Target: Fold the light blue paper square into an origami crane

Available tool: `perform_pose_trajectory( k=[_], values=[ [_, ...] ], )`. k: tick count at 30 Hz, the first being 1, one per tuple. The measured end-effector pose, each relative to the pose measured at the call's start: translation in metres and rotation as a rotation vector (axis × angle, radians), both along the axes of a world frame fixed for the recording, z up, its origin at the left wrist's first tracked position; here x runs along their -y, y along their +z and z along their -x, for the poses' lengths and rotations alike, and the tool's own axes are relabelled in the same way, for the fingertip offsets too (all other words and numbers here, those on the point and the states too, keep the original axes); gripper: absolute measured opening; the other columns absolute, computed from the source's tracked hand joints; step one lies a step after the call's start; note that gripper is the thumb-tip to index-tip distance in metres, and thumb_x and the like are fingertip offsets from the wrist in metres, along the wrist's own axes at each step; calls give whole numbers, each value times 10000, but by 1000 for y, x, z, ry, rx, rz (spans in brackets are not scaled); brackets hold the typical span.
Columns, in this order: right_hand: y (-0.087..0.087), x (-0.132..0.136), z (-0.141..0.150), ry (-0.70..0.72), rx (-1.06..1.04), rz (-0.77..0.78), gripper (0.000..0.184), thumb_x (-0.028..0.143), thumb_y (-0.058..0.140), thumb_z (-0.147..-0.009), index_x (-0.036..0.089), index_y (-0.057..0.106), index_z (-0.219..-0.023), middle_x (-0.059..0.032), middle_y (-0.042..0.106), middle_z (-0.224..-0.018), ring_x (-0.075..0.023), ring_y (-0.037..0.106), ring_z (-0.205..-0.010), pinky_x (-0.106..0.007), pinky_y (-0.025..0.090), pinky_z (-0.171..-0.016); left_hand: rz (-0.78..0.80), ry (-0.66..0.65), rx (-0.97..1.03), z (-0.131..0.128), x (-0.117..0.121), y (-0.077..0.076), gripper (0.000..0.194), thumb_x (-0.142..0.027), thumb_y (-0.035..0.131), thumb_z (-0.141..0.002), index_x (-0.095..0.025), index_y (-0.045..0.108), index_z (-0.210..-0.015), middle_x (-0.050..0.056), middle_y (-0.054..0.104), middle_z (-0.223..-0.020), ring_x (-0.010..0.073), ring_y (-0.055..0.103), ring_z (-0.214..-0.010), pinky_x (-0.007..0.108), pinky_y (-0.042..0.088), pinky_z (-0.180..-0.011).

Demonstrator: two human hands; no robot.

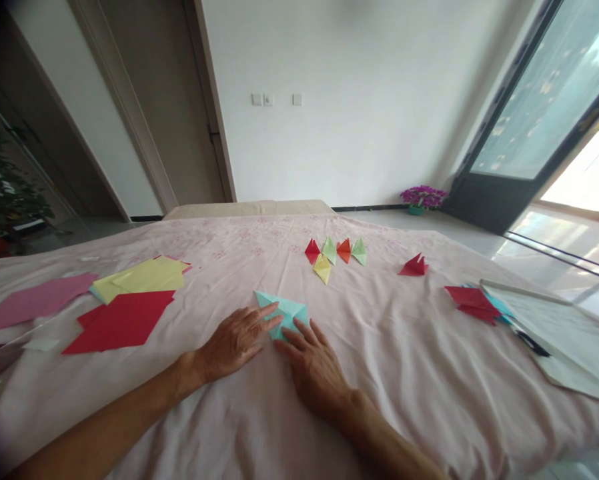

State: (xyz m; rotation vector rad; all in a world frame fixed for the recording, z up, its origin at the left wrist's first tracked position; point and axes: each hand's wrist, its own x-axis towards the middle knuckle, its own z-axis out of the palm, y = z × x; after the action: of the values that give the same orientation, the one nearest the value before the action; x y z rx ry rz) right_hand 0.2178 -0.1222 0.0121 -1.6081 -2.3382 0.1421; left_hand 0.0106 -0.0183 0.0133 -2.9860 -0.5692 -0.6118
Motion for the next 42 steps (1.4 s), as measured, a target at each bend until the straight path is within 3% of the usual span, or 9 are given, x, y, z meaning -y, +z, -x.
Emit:
perform_pose_trajectory(
  k=[4, 7, 12, 17, 22, 26, 34, 39, 42],
  values=[
    [0, 3, 20, 101, -35, -6, 466, 147, 450, -899, 307, 511, -1333, -29, 513, -1384, -207, 377, -1324, -416, 214, -1136, -86, -88, -132, 0, 2, 15, 415, -113, 500, -894, -262, 503, -1282, 51, 554, -1331, 216, 549, -1117, 365, 453, -934],
    [2, 2, 32, 55, -86, 19, 453, 115, 434, -895, 266, 513, -1314, -47, 550, -1330, -205, 430, -1264, -375, 325, -1058, -117, -33, -184, 3, 1, 11, 199, -146, 504, -907, -208, 611, -1063, 59, 657, -1115, 206, 602, -965, 330, 501, -801],
    [3, 3, 47, 24, -103, 21, 384, 44, 412, -840, 184, 563, -1164, -85, 604, -1209, -208, 511, -1105, -349, 388, -929, -84, -4, -47, 19, 6, 1, 236, -103, 454, -917, -184, 572, -1104, 89, 535, -1345, 192, 595, -1060, 336, 512, -868],
    [0, -4, 56, 87, -53, -10, 344, 52, 435, -825, 200, 577, -1102, -60, 624, -1151, -227, 487, -1059, -359, 376, -908, -99, -39, 1, 29, 4, 8, 394, -56, 450, -885, -229, 535, -1229, 99, 390, -1471, 221, 491, -1241, 381, 472, -967],
    [2, -18, 63, 128, -37, -10, 371, 85, 436, -857, 198, 546, -1192, -53, 645, -1110, -220, 503, -955, -334, 404, -854, -157, 84, -42, 33, -10, 1, 191, -192, 544, -900, -215, 649, -1059, 102, 441, -1436, 270, 467, -1258, 461, 455, -986],
    [8, -29, 61, 50, -10, -18, 397, 116, 391, -909, 203, 500, -1280, -67, 630, -1178, -213, 519, -994, -327, 405, -865, -59, 189, 78, 42, -17, -15, 179, -166, 546, -900, -192, 676, -1020, 99, 566, -1313, 228, 533, -1187, 427, 485, -970],
    [11, -78, 22, -206, 102, -45, 318, 219, 475, -902, 219, 560, -1209, -102, 484, -1391, -298, 426, -1192, -457, 312, -962, 61, 109, 178, 54, -51, -35, 396, 14, 459, -859, -243, 715, -1019, 51, 572, -1340, 153, 564, -1194, 343, 528, -949],
    [5, -112, -3, -384, 27, 13, 460, 293, 505, -873, 202, 467, -1323, -117, 611, -1212, -287, 514, -1108, -401, 375, -873, 149, -16, 225, 48, -86, -34, 418, 56, 473, -817, -234, 737, -960, 45, 435, -1468, 187, 394, -1354, 415, 435, -1054],
    [4, -115, -16, -453, -24, 94, 462, 289, 503, -846, 225, 487, -1304, -82, 675, -1066, -256, 613, -954, -338, 409, -728, 76, 54, 173, 41, -100, -26, 421, 40, 464, -838, -256, 738, -958, 31, 473, -1441, 199, 359, -1374, 460, 405, -1067]
  ],
)
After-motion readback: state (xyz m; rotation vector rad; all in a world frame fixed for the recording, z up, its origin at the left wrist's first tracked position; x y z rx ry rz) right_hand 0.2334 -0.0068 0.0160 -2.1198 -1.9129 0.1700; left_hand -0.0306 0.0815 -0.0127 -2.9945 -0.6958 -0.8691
